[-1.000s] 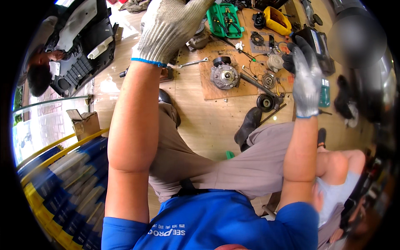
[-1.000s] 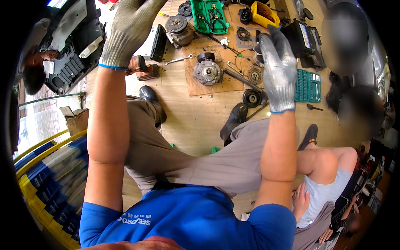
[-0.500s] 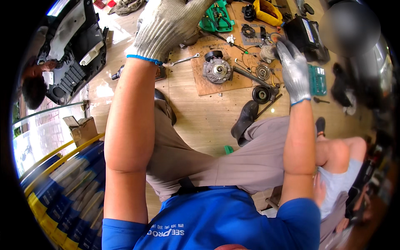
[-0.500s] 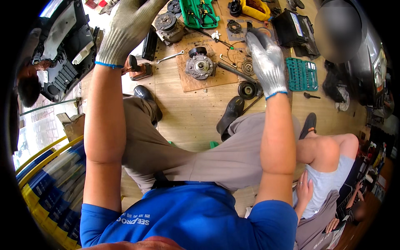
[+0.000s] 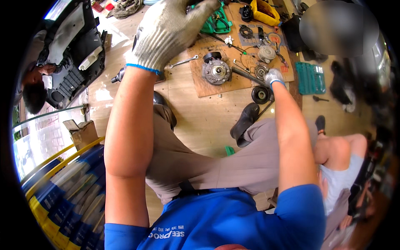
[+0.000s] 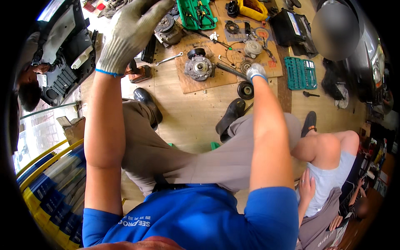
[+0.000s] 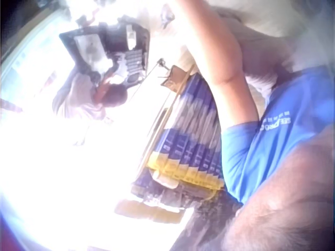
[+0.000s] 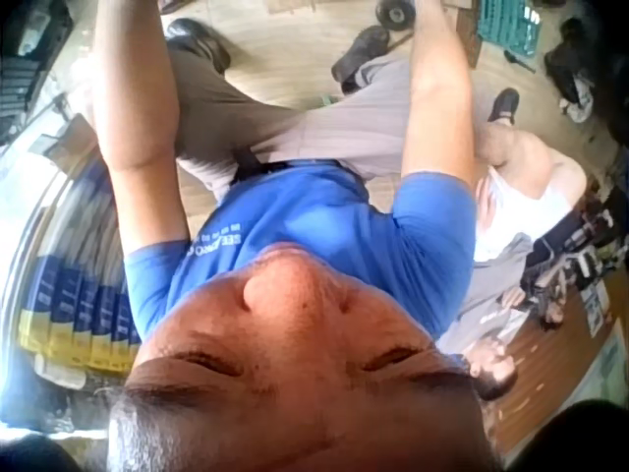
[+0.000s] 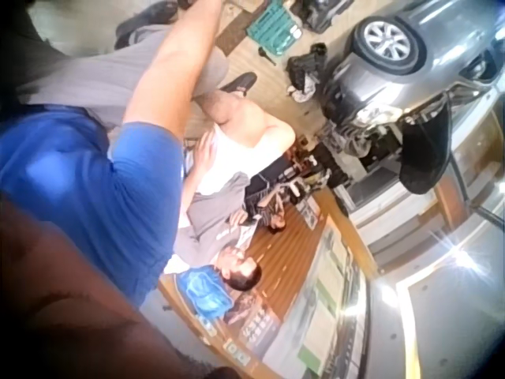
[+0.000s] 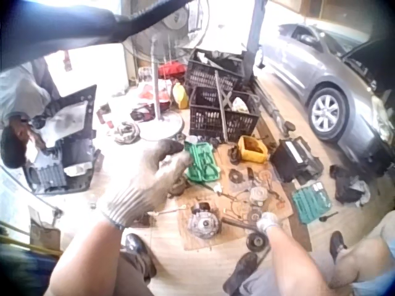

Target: The person works on a mechanical component by hand, using a wrench to loosen or tighten bolts on the part while it sits on a wooden board on the floor.

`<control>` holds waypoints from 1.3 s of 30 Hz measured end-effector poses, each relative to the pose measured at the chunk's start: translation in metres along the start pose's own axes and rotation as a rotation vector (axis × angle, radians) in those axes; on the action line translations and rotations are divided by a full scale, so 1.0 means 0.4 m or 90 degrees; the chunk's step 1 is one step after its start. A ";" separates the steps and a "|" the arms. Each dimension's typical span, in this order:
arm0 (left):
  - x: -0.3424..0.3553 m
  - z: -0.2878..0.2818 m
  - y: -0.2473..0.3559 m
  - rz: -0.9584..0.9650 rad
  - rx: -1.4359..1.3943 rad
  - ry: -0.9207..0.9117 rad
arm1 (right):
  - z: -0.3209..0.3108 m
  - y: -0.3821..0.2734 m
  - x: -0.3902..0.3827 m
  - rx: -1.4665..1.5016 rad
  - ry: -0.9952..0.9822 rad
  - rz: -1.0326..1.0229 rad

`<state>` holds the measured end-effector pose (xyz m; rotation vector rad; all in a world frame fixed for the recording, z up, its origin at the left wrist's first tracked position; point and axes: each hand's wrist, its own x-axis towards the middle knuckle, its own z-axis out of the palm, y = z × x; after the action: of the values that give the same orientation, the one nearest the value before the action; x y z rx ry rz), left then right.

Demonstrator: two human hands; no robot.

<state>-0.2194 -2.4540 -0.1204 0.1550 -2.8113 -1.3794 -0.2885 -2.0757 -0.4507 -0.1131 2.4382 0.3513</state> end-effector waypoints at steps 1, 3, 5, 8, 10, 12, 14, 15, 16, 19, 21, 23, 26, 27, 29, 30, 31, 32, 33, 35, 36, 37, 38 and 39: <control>-0.008 0.002 0.014 -0.030 0.006 -0.017 | 0.046 0.018 0.035 -0.180 -0.068 -0.054; -0.031 -0.003 -0.047 0.121 0.105 0.058 | 0.019 -0.105 0.022 0.144 -0.043 0.105; 0.007 0.026 -0.071 0.123 0.115 0.033 | 0.086 -0.106 0.099 0.157 0.032 0.062; 0.043 0.052 -0.087 0.218 0.128 0.047 | 0.149 -0.102 0.236 0.097 0.086 -0.082; 0.047 0.041 -0.119 0.191 0.175 0.045 | 0.092 -0.239 0.244 0.189 0.068 -0.041; 0.051 0.032 -0.127 0.147 0.139 0.026 | 0.032 -0.308 0.220 0.220 0.098 -0.014; 0.055 0.033 -0.124 0.090 0.100 0.006 | 0.023 -0.349 0.229 0.192 0.166 -0.023; 0.064 0.038 -0.123 0.083 0.123 0.000 | 0.038 -0.357 0.251 0.182 0.158 -0.011; 0.076 0.050 -0.130 0.079 0.141 -0.010 | 0.064 -0.351 0.287 0.168 0.148 0.007; 0.104 0.067 -0.154 0.065 0.165 -0.025 | 0.113 -0.360 0.353 0.165 0.182 0.021; 0.120 0.086 -0.169 0.078 0.137 -0.028 | 0.125 -0.367 0.375 0.180 0.171 0.040; 0.146 0.093 -0.159 0.086 0.152 -0.035 | 0.174 -0.342 0.432 0.025 0.183 -0.006; 0.166 0.089 -0.165 0.101 0.182 -0.027 | 0.192 -0.327 0.436 0.077 0.231 -0.032; 0.166 0.089 -0.173 0.105 0.193 -0.025 | 0.181 -0.329 0.412 0.105 0.235 -0.048; 0.162 0.088 -0.164 0.135 0.179 -0.024 | 0.164 -0.319 0.377 0.161 0.250 -0.066; 0.158 0.080 -0.141 0.144 0.171 -0.034 | 0.156 -0.321 0.360 0.137 0.251 -0.039; 0.153 0.077 -0.131 0.115 0.169 -0.045 | 0.148 -0.318 0.341 0.162 0.257 -0.021; 0.146 0.075 -0.123 0.086 0.167 -0.056 | 0.139 -0.313 0.322 0.186 0.262 -0.003; 0.137 0.067 -0.110 0.055 0.168 -0.064 | 0.117 -0.314 0.301 0.210 0.269 0.011; 0.120 0.055 -0.122 0.064 0.148 -0.064 | 0.084 -0.323 0.276 0.326 0.222 0.079; 0.120 0.056 -0.120 0.067 0.164 -0.070 | 0.075 -0.298 0.274 0.390 0.218 0.104; 0.118 0.052 -0.121 0.064 0.184 -0.073 | 0.071 -0.285 0.271 0.454 0.213 0.120; 0.109 0.047 -0.117 0.089 0.187 -0.065 | 0.074 -0.274 0.260 0.604 0.226 0.121; 0.102 0.041 -0.123 0.112 0.191 -0.054 | 0.070 -0.264 0.248 0.637 0.225 0.083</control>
<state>-0.2565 -2.4749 -0.1709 -0.1519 -2.9996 -0.9474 -0.3305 -2.1685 -0.5573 0.4515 2.6729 -0.9114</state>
